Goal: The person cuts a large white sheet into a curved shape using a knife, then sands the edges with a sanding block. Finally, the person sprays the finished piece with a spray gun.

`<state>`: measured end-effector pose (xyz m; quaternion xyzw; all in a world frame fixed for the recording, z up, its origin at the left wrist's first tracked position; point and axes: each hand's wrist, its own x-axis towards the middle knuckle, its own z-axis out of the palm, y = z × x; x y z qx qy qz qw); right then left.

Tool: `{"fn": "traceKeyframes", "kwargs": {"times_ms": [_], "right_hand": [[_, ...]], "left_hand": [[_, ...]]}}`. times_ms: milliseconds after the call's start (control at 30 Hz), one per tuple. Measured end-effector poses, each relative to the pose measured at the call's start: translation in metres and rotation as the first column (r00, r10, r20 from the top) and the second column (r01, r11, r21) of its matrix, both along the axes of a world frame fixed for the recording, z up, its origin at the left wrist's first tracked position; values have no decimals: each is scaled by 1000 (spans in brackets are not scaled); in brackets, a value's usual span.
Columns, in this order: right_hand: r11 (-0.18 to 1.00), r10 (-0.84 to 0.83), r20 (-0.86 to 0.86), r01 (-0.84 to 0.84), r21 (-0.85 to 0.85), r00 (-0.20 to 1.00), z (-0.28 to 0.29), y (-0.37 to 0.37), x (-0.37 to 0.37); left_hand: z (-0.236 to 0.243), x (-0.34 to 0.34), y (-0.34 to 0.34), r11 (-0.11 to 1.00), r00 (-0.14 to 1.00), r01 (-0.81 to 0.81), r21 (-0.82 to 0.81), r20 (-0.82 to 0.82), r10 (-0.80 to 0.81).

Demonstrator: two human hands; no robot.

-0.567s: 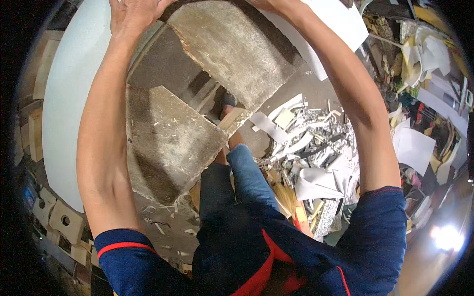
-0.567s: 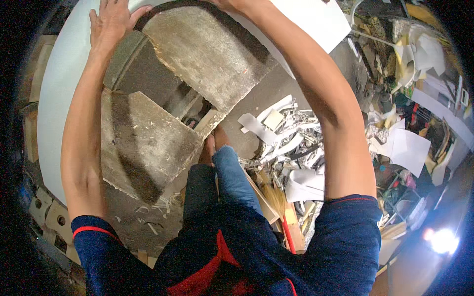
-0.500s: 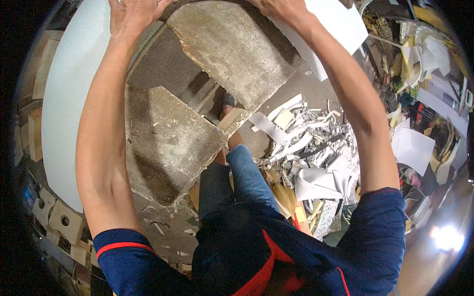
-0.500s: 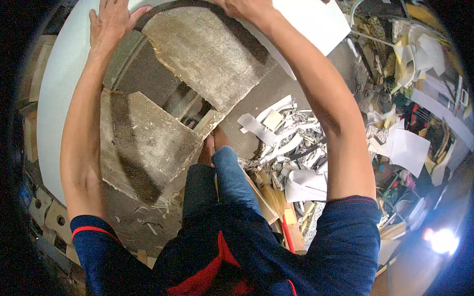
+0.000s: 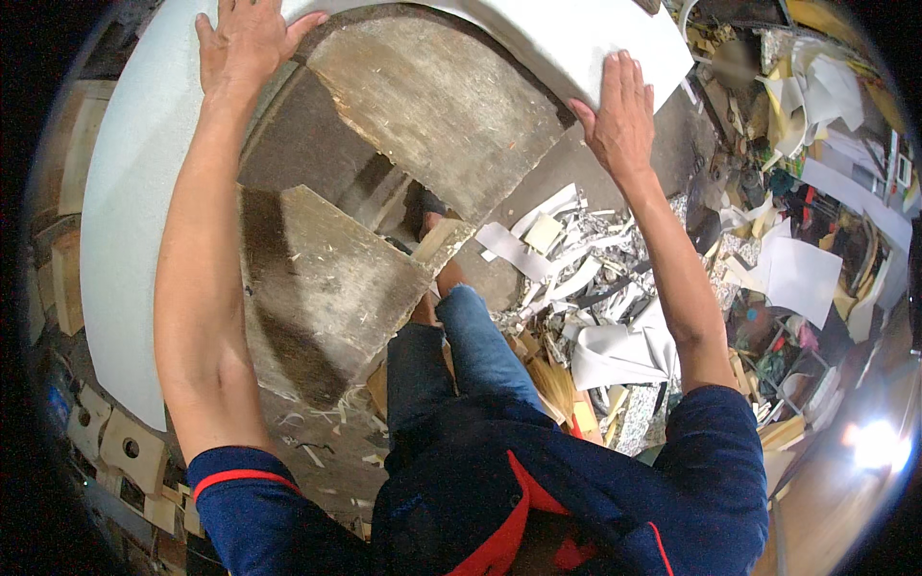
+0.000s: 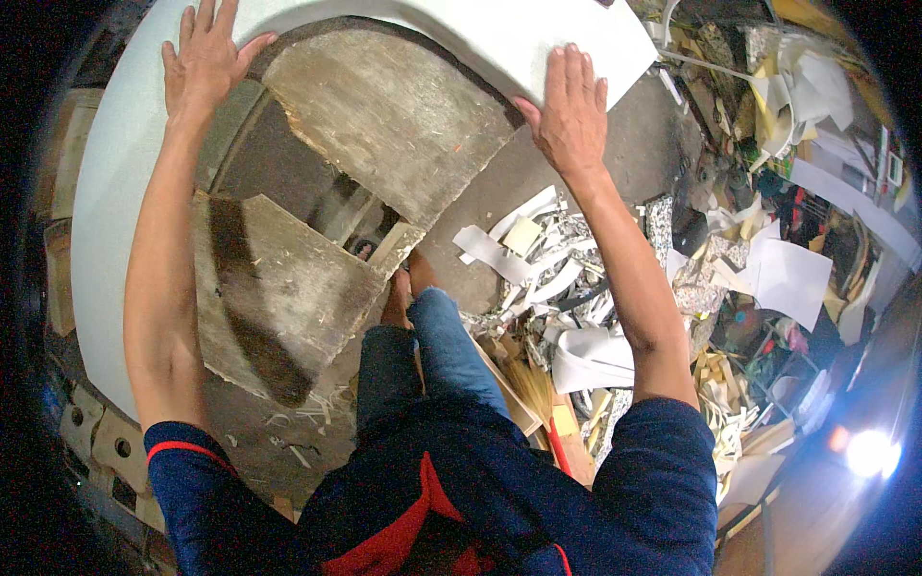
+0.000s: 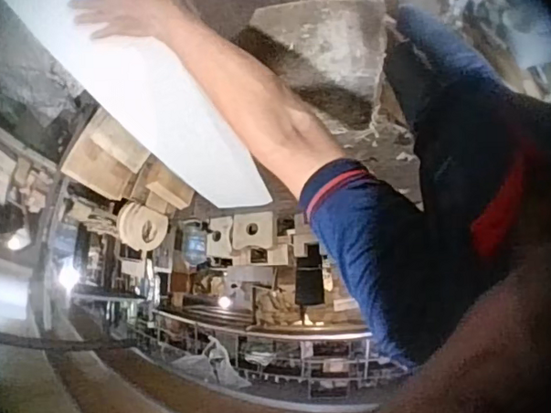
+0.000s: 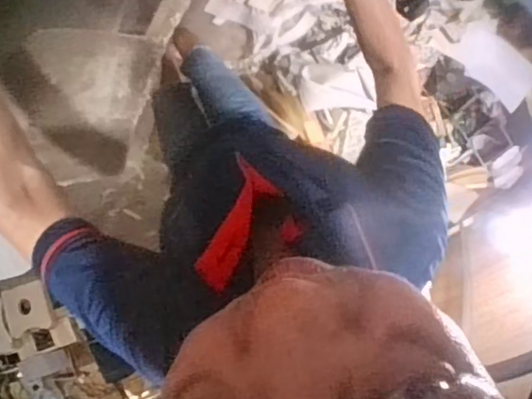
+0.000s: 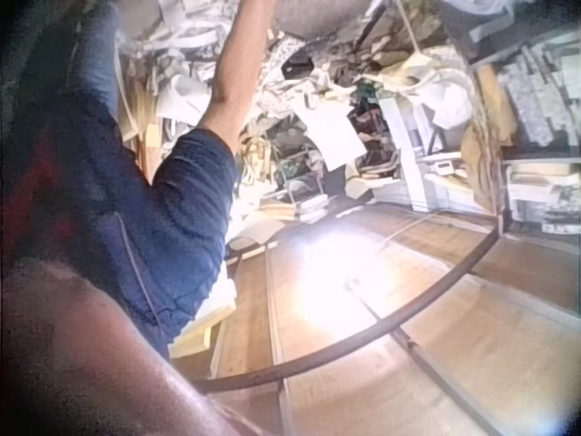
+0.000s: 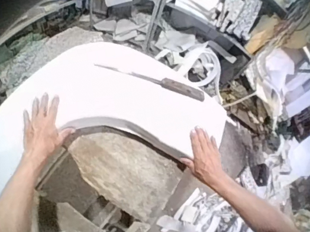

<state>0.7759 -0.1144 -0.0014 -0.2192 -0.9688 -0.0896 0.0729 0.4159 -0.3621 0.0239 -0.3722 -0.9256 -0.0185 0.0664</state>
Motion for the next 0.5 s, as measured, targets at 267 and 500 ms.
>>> {"fn": "traceKeyframes", "kwargs": {"times_ms": [267, 500], "right_hand": [[991, 31, 60, -23, -133, 998, 17, 0, -7], [914, 375, -76, -383, -135, 924, 14, -33, -242]], "left_hand": [[3, -3, 4, 996, 999, -20, -91, 29, 23], [-26, -29, -16, 989, 983, 134, 57, -136, -125]]}}
